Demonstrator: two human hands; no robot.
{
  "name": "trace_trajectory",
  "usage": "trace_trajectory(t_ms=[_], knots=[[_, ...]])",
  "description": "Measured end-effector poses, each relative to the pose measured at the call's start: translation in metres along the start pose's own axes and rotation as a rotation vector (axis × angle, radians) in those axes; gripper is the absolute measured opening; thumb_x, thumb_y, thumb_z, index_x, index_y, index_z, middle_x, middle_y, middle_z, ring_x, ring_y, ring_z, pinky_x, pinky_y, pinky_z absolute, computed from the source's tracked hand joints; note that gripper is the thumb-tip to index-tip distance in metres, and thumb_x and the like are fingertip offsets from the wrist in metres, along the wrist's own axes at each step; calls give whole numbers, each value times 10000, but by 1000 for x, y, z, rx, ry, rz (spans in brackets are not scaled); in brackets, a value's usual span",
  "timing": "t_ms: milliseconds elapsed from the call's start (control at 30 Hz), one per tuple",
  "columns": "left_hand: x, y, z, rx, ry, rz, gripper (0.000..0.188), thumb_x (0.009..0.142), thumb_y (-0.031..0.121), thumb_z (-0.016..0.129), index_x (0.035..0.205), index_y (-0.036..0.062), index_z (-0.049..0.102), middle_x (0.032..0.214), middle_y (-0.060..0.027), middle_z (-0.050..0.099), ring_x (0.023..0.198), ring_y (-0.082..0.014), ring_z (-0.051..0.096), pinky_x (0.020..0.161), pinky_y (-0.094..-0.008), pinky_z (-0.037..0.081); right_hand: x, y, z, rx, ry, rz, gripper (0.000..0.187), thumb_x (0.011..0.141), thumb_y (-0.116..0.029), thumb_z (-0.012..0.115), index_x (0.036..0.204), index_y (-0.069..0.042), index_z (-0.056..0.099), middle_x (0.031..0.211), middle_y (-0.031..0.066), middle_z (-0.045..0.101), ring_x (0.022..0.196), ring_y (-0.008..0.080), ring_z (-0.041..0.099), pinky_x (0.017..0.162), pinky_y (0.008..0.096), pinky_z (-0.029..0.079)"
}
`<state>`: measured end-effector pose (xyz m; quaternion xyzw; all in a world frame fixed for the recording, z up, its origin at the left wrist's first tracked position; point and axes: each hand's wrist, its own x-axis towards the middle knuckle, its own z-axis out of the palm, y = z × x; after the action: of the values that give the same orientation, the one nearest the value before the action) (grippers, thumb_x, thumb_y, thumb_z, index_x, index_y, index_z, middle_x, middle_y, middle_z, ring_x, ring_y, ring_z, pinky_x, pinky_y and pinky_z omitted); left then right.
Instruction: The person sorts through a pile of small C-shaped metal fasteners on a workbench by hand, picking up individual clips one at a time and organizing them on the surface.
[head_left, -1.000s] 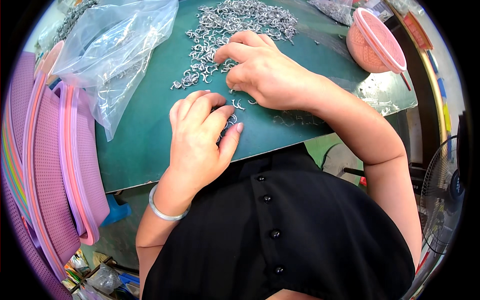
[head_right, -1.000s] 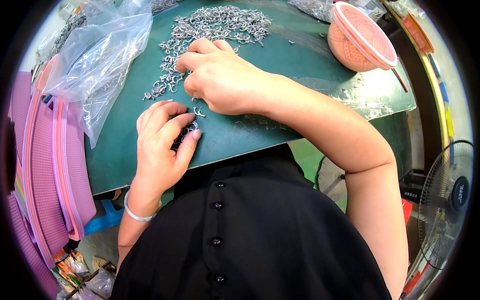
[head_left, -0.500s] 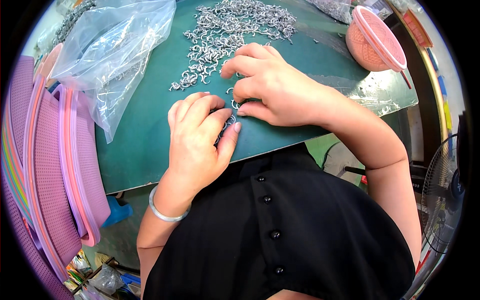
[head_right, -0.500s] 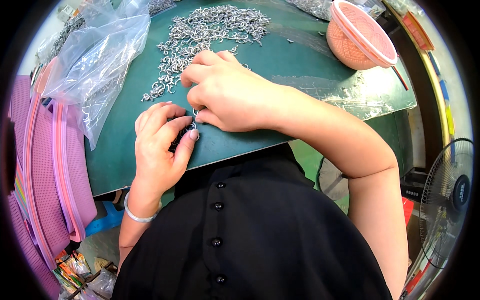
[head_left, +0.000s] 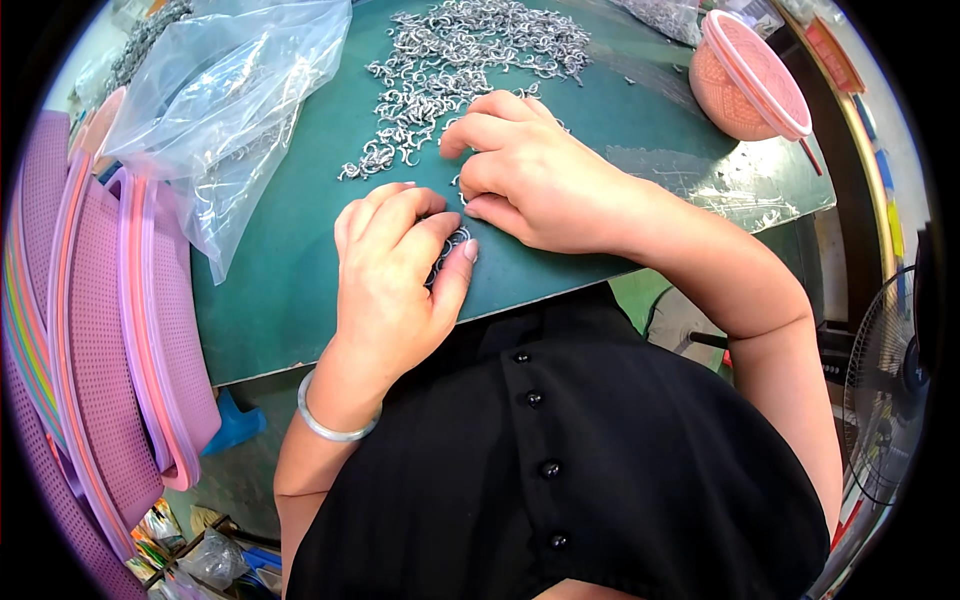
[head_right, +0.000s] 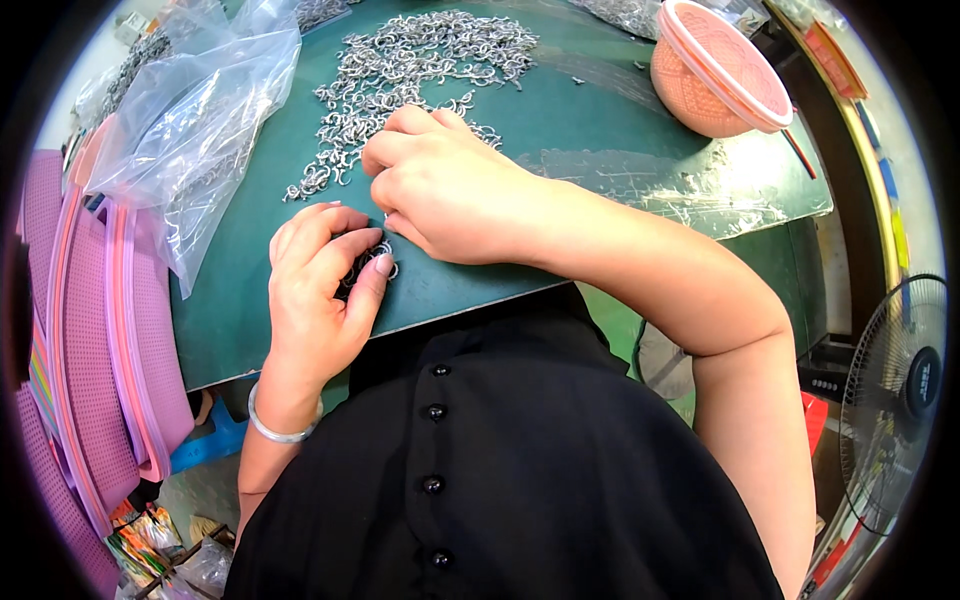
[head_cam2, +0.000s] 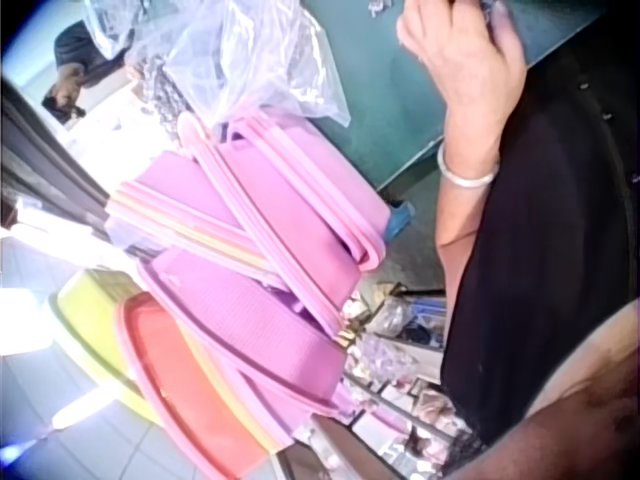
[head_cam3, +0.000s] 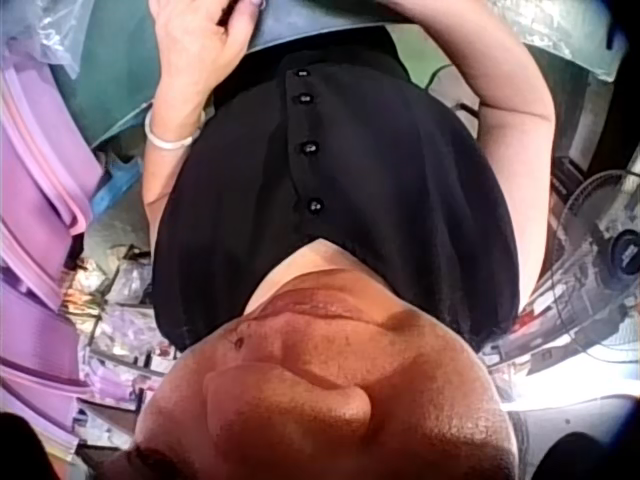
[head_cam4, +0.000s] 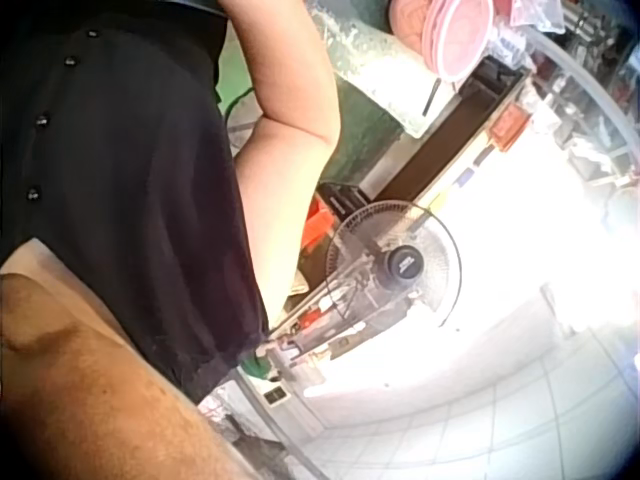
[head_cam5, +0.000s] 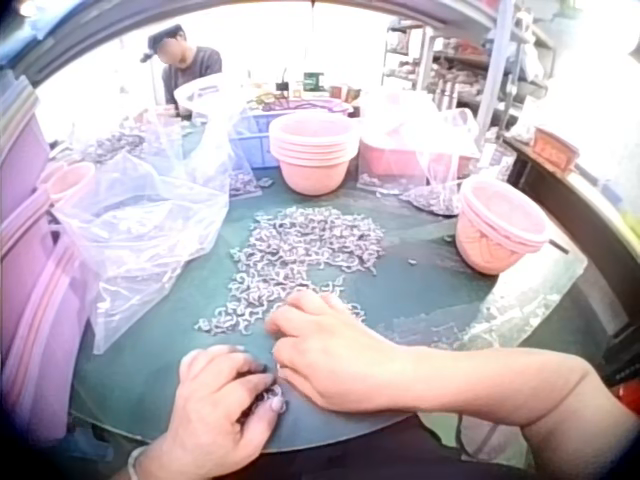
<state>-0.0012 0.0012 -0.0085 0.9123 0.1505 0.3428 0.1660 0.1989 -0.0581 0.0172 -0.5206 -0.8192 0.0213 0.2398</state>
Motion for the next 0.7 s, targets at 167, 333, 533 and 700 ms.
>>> trace_trajectory(t_ms=[167, 333, 533, 700], knots=[[0, 0, 0, -8, 4, -2, 193, 747, 94, 758, 912, 20, 692, 1015, -96, 632, 1057, -299, 582, 938, -427, 389, 0, 1, 1, -16, -5, 10, 63, 828, -72, 672, 825, -12, 653, 1158, 96, 611, 1135, 321, 502, 969, 436, 422], [-1, 0, 0, -7, -12, -14, 189, 756, 103, 750, 915, 17, 693, 1017, -98, 632, 1071, -302, 579, 947, -435, 387, -5, 8, 3, 49, 46, 54, 111, 864, -86, 619, 876, -19, 707, 1131, 81, 629, 1169, 293, 497, 967, 452, 401], [-1, 0, -1, -9, -20, -21, 184, 761, 106, 745, 913, 16, 696, 1025, -100, 635, 1080, -305, 577, 953, -434, 386, -6, 9, 3, 43, 53, 63, 105, 875, -89, 625, 881, -24, 708, 1160, 88, 629, 1183, 305, 491, 975, 460, 399], [-1, 0, -1, -2, -20, -19, 181, 761, 106, 744, 913, 17, 699, 1030, -98, 637, 1080, -301, 578, 953, -431, 385, -8, 9, -2, 45, 83, 71, 79, 864, -89, 643, 865, -42, 707, 1158, 92, 629, 1177, 310, 499, 980, 455, 407]])
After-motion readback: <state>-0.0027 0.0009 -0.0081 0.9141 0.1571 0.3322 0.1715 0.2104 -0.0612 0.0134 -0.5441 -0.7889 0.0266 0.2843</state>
